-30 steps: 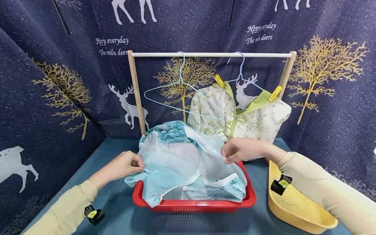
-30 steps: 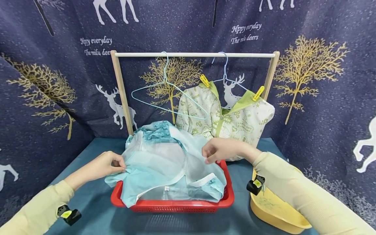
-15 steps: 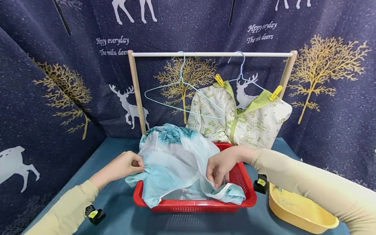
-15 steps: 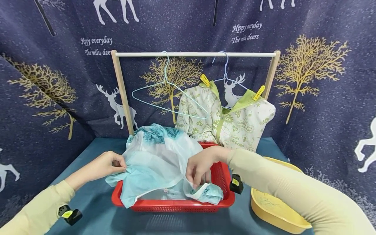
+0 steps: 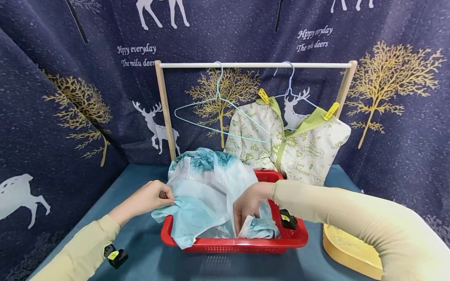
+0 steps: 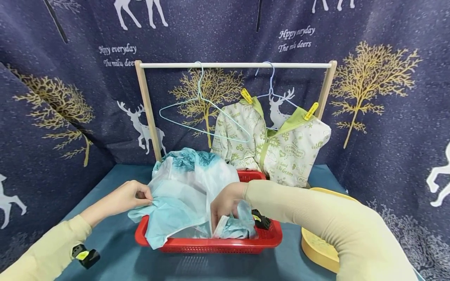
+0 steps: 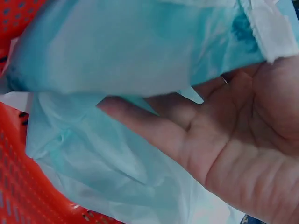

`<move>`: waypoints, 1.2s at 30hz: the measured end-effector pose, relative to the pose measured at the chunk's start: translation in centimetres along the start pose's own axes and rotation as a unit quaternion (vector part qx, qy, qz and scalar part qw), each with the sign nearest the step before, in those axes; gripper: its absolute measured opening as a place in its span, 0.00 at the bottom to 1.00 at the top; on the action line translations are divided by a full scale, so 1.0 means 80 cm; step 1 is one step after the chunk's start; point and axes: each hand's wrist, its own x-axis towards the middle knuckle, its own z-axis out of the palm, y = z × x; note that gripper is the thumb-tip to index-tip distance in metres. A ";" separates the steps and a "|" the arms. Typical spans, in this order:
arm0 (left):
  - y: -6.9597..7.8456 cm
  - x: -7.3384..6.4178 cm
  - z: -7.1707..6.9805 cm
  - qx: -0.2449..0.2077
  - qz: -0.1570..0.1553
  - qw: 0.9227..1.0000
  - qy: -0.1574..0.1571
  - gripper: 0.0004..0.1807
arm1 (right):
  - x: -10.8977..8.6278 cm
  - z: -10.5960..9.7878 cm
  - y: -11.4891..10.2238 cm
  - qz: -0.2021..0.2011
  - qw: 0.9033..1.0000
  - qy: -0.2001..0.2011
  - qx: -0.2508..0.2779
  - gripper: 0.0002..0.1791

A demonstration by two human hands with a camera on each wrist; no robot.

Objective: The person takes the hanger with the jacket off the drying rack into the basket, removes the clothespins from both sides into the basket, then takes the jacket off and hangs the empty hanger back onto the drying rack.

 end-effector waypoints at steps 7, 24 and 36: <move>-0.001 0.003 0.000 0.000 0.011 1.000 0.000 0.07 | 0.017 -0.006 0.000 0.092 0.995 -0.032 -0.010 0.21; -0.056 0.035 -0.054 -0.137 -0.034 0.989 -0.055 0.15 | 0.032 -0.018 0.001 0.126 0.990 -0.041 -0.041 0.20; -0.109 0.068 -0.049 -0.239 -0.246 0.933 -0.104 0.37 | 0.031 -0.016 0.009 0.093 0.993 -0.035 -0.058 0.19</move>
